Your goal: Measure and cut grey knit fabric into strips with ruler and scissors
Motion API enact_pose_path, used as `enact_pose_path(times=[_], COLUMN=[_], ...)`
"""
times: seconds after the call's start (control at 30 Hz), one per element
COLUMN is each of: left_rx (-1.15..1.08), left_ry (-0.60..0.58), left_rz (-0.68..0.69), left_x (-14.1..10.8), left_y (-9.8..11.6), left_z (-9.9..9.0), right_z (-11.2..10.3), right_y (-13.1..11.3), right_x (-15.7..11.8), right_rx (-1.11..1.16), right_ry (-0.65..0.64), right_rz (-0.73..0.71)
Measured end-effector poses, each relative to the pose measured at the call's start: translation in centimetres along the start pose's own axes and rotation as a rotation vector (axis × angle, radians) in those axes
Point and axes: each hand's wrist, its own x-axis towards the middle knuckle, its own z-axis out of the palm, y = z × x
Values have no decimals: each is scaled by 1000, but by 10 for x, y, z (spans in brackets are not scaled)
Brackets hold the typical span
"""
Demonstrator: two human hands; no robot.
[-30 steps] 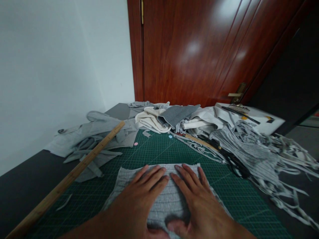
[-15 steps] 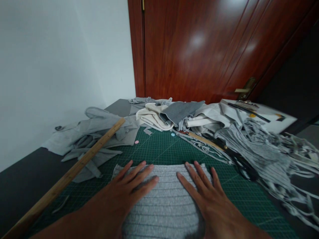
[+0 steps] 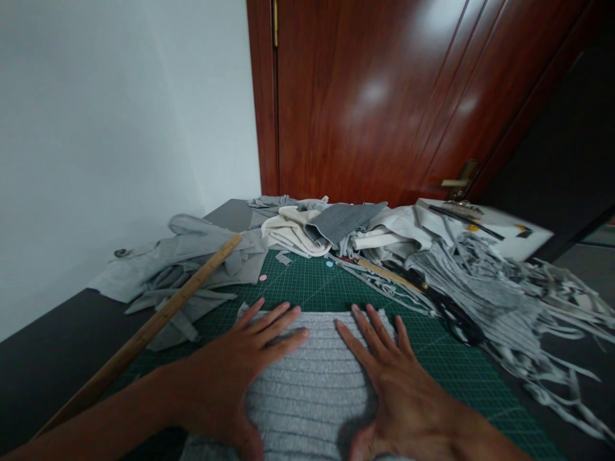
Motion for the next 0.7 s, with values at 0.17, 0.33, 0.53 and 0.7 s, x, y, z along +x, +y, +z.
enact_pose_path(times=[0.17, 0.33, 0.53, 0.7], left_rx=[9, 41, 231, 465], left_ry=[-61, -63, 260, 620], left_rz=[-30, -36, -137, -610], left_x=[-1, -2, -11, -40], left_y=[10, 16, 6, -28], left_z=[-3, 1, 0, -35], right_z=[1, -7, -16, -12], right_y=[1, -5, -14, -1], right_x=[-3, -5, -15, -27], right_rx=[-16, -19, -59, -72], right_ry=[47, 7, 76, 162], right_rz=[-17, -4, -6, -21])
